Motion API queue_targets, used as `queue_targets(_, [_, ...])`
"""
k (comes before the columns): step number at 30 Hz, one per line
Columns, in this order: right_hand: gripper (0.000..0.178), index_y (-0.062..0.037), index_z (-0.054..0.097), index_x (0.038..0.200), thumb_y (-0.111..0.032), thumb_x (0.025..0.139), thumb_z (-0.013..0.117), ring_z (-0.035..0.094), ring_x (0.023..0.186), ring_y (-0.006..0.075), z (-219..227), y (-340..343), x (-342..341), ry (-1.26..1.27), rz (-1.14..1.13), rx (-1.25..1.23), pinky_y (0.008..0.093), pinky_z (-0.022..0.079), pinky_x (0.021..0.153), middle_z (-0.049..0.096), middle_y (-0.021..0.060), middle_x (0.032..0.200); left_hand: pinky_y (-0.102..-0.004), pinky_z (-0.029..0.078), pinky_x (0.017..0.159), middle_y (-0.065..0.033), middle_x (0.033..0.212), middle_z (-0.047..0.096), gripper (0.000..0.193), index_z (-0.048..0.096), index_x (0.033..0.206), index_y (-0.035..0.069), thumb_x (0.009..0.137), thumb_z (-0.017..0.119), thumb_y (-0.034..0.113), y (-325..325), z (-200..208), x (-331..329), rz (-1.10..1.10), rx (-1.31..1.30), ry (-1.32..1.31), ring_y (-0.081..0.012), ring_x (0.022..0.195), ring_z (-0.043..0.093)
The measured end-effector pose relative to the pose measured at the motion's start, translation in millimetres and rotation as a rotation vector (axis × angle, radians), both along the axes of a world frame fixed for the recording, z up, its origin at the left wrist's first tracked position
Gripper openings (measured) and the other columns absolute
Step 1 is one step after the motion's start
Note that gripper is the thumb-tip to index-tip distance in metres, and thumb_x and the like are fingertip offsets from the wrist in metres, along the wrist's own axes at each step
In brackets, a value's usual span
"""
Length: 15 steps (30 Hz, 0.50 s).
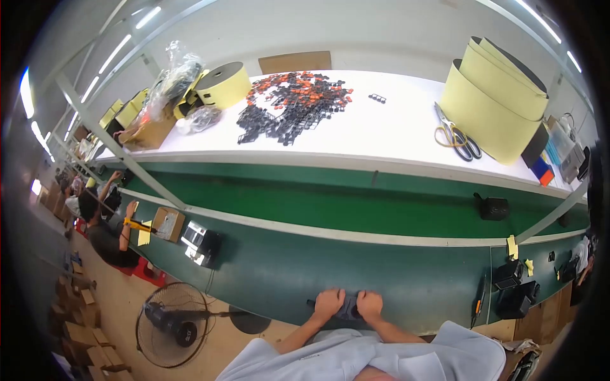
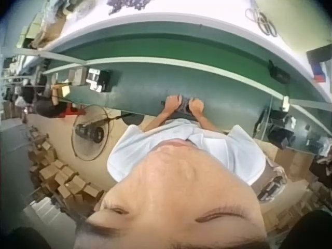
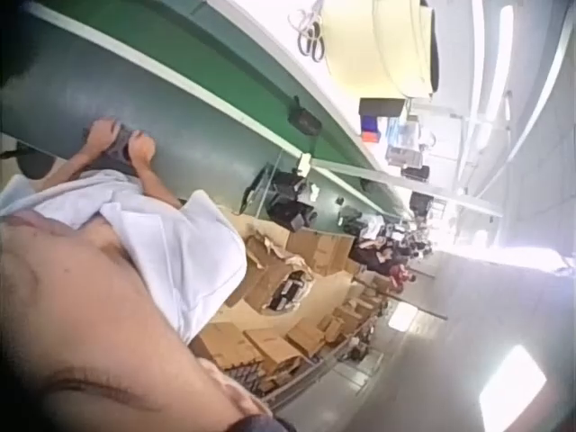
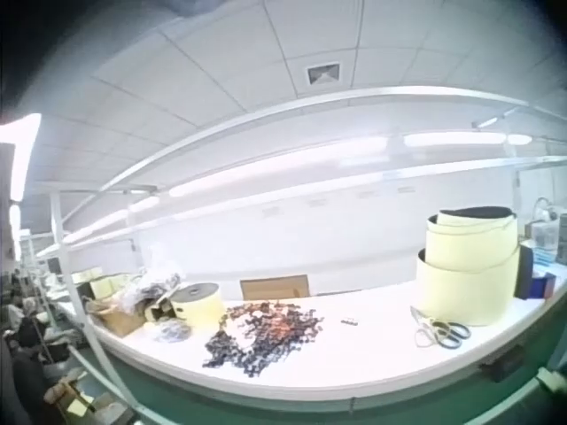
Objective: Assembling components of an electronic device, including connecting wires and housing parts, at a workshop station.
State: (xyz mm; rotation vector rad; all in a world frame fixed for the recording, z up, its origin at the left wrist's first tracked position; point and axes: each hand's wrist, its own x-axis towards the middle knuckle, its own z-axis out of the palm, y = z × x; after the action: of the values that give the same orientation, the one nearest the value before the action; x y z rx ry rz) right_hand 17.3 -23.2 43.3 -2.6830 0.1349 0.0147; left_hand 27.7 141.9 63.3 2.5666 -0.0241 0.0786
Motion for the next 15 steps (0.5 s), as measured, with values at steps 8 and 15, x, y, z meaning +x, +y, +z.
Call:
queue_targets(8, [0.037,0.0017,0.069,0.089,-0.03,0.093,0.05,0.065,0.09,0.0441,24,-10,32,-0.056,0.032,0.292,0.0535,0.051,0.082,0.067,0.0273,0.094,-0.0566,0.052,0.077,-0.0288,0.083,0.067,0.049,0.069,0.077,-0.003,0.099,0.041,0.03,12,-22,-11,0.304,-0.219,0.054,-0.0499,0.08,0.065])
queue_targets(15, [0.046,0.0,0.064,0.105,-0.042,0.095,0.048,0.065,0.097,0.0484,41,-28,11,0.131,-0.103,0.211,0.0544,0.052,0.086,0.068,0.0295,0.099,-0.0575,0.048,0.084,-0.0317,0.082,0.067,0.062,0.068,0.076,-0.005,0.104,0.031,0.036,8,-26,-41,0.223,-0.073,0.197,-0.0515,0.083,0.064])
